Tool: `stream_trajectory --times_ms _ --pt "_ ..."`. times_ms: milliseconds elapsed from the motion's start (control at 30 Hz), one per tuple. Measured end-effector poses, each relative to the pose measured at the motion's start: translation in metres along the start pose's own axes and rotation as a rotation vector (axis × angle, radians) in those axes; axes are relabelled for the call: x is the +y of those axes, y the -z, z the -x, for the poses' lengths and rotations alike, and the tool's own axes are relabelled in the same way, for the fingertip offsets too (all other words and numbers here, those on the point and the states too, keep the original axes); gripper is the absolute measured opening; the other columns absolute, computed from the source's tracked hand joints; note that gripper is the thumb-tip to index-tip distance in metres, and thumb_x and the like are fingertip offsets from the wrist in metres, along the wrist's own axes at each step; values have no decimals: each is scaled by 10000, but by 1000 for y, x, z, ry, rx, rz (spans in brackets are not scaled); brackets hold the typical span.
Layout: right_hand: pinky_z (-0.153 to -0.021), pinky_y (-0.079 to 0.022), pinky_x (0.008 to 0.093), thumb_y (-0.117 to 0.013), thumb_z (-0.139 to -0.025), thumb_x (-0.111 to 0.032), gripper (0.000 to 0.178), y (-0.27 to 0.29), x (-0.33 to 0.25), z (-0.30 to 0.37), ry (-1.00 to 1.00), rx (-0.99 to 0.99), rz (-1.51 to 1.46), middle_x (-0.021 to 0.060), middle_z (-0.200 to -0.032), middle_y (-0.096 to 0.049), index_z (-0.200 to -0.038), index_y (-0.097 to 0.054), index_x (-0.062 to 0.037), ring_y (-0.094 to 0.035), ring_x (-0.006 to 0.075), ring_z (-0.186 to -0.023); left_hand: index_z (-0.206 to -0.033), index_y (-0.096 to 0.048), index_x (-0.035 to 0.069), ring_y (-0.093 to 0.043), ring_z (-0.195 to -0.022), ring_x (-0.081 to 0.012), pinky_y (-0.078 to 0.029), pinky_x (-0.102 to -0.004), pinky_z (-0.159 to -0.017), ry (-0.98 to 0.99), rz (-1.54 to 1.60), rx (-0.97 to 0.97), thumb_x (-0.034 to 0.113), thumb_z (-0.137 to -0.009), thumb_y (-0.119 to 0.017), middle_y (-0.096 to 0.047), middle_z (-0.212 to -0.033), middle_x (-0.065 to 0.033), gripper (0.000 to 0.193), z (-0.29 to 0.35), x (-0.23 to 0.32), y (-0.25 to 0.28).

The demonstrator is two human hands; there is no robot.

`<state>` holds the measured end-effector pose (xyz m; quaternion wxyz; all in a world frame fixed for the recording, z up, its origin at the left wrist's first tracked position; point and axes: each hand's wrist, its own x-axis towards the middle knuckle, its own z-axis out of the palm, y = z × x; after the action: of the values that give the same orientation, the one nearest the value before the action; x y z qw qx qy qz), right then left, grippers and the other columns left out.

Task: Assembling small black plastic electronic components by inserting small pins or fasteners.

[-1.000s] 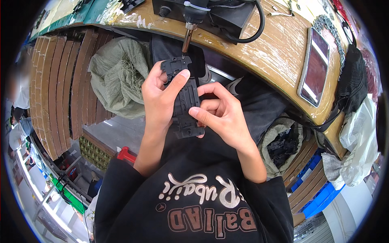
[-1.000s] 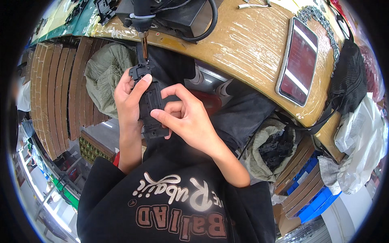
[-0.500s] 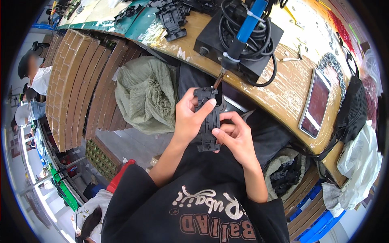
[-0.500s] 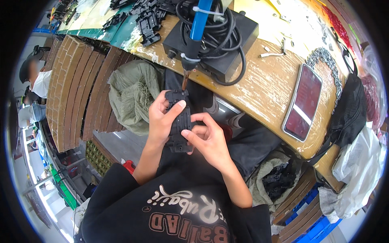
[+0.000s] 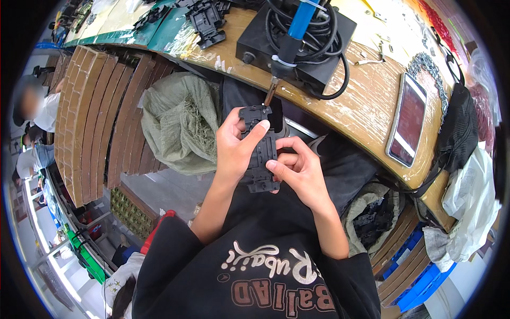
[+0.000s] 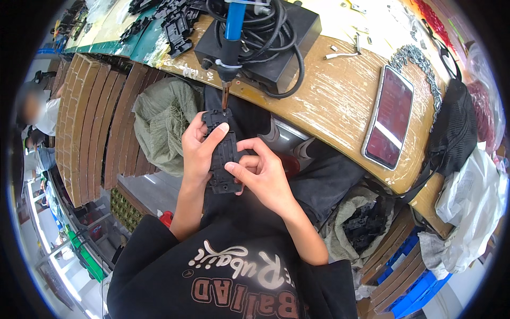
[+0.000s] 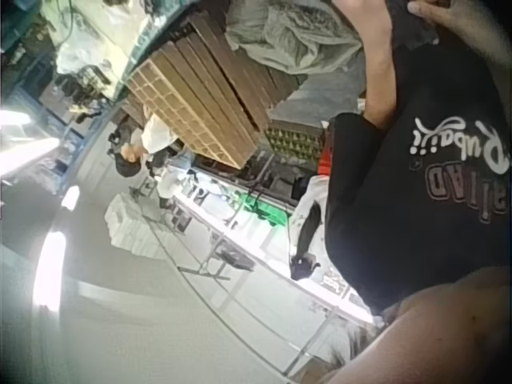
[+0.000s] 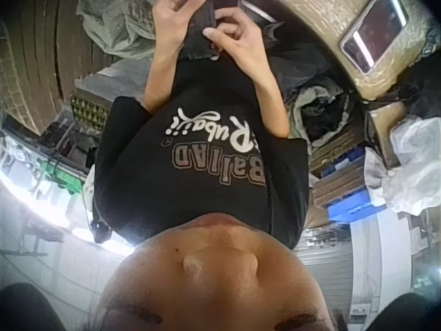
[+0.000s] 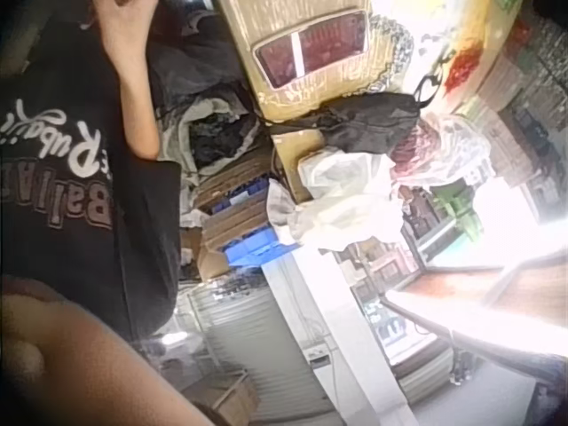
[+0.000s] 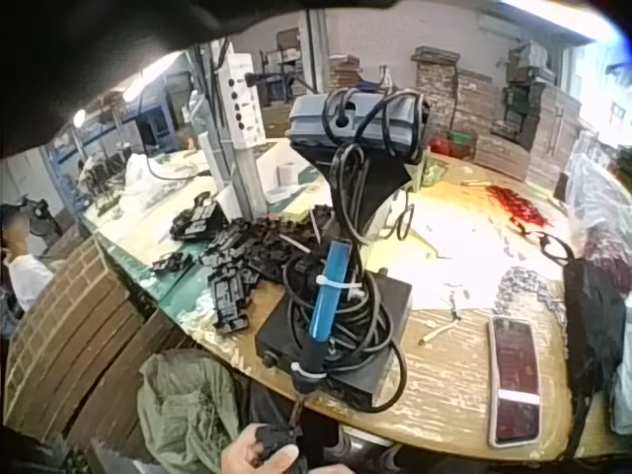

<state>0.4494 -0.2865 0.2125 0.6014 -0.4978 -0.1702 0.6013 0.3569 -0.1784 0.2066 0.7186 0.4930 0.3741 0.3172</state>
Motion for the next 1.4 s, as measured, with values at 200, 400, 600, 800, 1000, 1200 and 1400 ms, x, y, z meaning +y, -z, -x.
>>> stream_trajectory --times_ms 200,400,600,800,1000,1200,1400 --pt "-441 -429 214 -613 -799 -68 286 1 -1 0 22 -17 -24 20 -604 -529 -999 -418 -10 -509 67 -550 -943 -520 -2 -520 -653 -42 -431 -179 -548 11 4 16 36 -780 -610 -571 -797 -27 191 0 1 -1" --pt "-428 -414 198 -620 -796 -86 264 4 8 -1 59 -47 -91 -3 -576 -504 -960 -418 -36 -474 51 -502 -951 -517 2 -517 -658 -44 -421 -182 -568 -1 -42 37 44 -783 -607 -574 -802 -18 195 1 -1 -2" --pt "-450 -452 214 -609 -809 -90 255 16 12 3 7 -61 -52 17 -619 -542 -988 -443 -18 -517 66 -561 -992 -508 -5 -506 -689 -48 -412 -179 -596 21 -89 12 40 -794 -591 -562 -822 -15 220 4 -12 -3" --pt "-456 -470 223 -624 -805 -118 280 36 23 21 -10 -28 -76 17 -621 -530 -985 -434 -18 -514 67 -566 -1000 -501 -4 -511 -748 -55 -416 -183 -650 37 -118 -28 34 -796 -586 -561 -848 -19 225 12 -35 -19" --pt "-531 -413 198 -660 -769 -86 260 93 20 87 -13 49 518 -28 -632 -453 -928 -459 -45 -458 43 -589 -1137 -430 17 -542 -731 -101 -454 -204 -643 100 -242 -363 133 -821 -578 -569 -933 -92 368 26 -61 -14" --pt "-591 -419 201 -664 -752 -98 268 202 73 245 12 980 279 -35 -726 -473 -975 -523 -54 -450 50 -646 -984 -505 -3 -542 -766 -197 -438 -309 -669 -152 -969 352 130 -783 -603 -555 -847 -101 260 -25 -84 100" --pt "-655 -437 250 -664 -770 -294 381 321 212 330 -93 1852 306 35 -800 -519 -1014 -518 -41 -508 109 -699 -1013 -508 53 -455 -1014 -338 -353 -426 -865 -90 -1572 421 183 -718 -640 -504 -1068 -147 349 -38 -145 197"
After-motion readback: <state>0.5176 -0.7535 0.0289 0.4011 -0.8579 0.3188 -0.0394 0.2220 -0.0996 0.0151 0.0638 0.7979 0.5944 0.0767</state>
